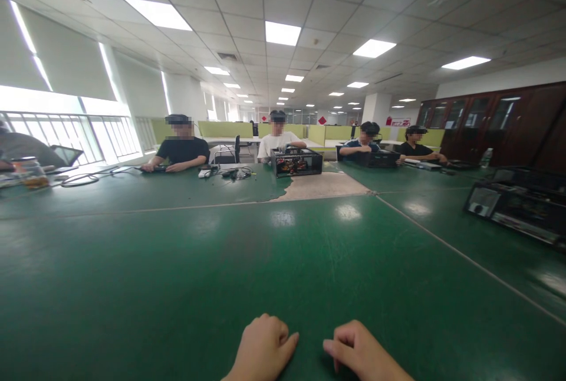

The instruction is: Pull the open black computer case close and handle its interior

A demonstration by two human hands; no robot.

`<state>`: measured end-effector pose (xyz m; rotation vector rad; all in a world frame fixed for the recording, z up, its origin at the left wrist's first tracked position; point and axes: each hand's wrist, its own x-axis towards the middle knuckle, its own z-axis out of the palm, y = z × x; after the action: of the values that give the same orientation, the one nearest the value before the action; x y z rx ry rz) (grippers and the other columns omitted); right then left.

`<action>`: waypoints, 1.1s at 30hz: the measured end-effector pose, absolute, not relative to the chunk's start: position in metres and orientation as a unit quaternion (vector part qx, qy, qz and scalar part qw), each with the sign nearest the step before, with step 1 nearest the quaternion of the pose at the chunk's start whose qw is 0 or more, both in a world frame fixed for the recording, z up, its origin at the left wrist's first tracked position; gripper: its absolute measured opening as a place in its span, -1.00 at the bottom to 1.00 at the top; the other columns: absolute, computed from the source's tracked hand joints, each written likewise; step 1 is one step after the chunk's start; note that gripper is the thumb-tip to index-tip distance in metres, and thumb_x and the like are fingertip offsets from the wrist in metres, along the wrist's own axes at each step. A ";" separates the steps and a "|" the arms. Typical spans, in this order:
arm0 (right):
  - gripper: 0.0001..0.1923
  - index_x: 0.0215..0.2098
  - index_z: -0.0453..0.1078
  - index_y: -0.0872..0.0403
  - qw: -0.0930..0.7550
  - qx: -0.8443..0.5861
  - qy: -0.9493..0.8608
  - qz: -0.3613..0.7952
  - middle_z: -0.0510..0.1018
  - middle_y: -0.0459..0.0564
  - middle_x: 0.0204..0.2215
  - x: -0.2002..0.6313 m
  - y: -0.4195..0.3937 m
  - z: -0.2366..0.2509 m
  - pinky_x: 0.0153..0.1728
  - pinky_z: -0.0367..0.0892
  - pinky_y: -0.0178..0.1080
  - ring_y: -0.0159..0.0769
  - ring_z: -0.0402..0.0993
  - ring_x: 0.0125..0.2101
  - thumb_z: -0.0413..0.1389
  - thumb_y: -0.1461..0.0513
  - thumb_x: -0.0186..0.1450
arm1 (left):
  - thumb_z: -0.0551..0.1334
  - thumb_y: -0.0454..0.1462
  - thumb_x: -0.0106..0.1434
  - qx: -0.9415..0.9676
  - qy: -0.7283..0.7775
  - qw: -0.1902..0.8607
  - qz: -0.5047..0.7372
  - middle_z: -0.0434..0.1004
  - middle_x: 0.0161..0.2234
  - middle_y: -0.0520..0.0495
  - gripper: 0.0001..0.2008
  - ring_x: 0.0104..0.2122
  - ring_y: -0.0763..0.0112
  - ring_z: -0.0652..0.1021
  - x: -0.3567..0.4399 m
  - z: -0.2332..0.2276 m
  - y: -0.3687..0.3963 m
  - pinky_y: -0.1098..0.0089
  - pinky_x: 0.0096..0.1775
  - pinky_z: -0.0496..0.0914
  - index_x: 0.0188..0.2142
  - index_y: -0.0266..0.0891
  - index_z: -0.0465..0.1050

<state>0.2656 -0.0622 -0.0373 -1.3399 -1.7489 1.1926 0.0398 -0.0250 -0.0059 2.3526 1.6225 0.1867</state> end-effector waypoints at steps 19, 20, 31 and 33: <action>-0.42 -0.62 0.43 0.17 0.316 -0.511 -0.658 0.454 0.27 -0.14 -0.72 0.266 -0.061 -0.038 -0.51 0.02 -0.32 -0.44 0.15 -0.60 0.07 -0.15 0.20 | 0.07 -0.06 0.21 0.813 0.566 0.123 0.056 0.48 -0.57 0.00 -0.60 -0.42 0.31 0.49 0.040 -0.005 -0.026 0.33 -0.41 0.10 -0.67 -0.21 0.26; -0.42 -0.62 0.43 0.17 0.315 -0.512 -0.658 0.454 0.26 -0.15 -0.72 0.266 -0.061 -0.039 -0.51 0.02 -0.32 -0.44 0.15 -0.60 0.07 -0.16 0.19 | 0.07 -0.06 0.21 0.814 0.565 0.123 0.055 0.49 -0.56 0.00 -0.60 -0.42 0.30 0.50 0.041 -0.005 -0.026 0.33 -0.40 0.12 -0.66 -0.20 0.28; -0.37 -0.64 0.41 0.15 0.307 -0.511 -0.665 0.450 0.19 -0.17 -0.74 0.267 -0.061 -0.042 -0.53 -0.02 -0.31 -0.45 0.11 -0.61 0.03 -0.22 0.18 | 0.07 -0.07 0.23 0.815 0.564 0.126 0.047 0.52 -0.53 -0.02 -0.61 -0.39 0.28 0.52 0.041 0.001 -0.027 0.35 -0.39 0.17 -0.63 -0.19 0.38; -0.37 -0.64 0.41 0.15 0.308 -0.509 -0.664 0.453 0.20 -0.17 -0.74 0.267 -0.060 -0.043 -0.53 -0.02 -0.31 -0.45 0.11 -0.61 0.03 -0.23 0.17 | 0.07 -0.07 0.23 0.814 0.565 0.126 0.045 0.53 -0.53 -0.02 -0.61 -0.38 0.28 0.52 0.041 0.001 -0.027 0.35 -0.39 0.16 -0.63 -0.19 0.38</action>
<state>0.2672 -0.0601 -0.0427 -1.3463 -1.7549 1.1968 0.0410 -0.0274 0.0008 2.3709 1.6468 0.1315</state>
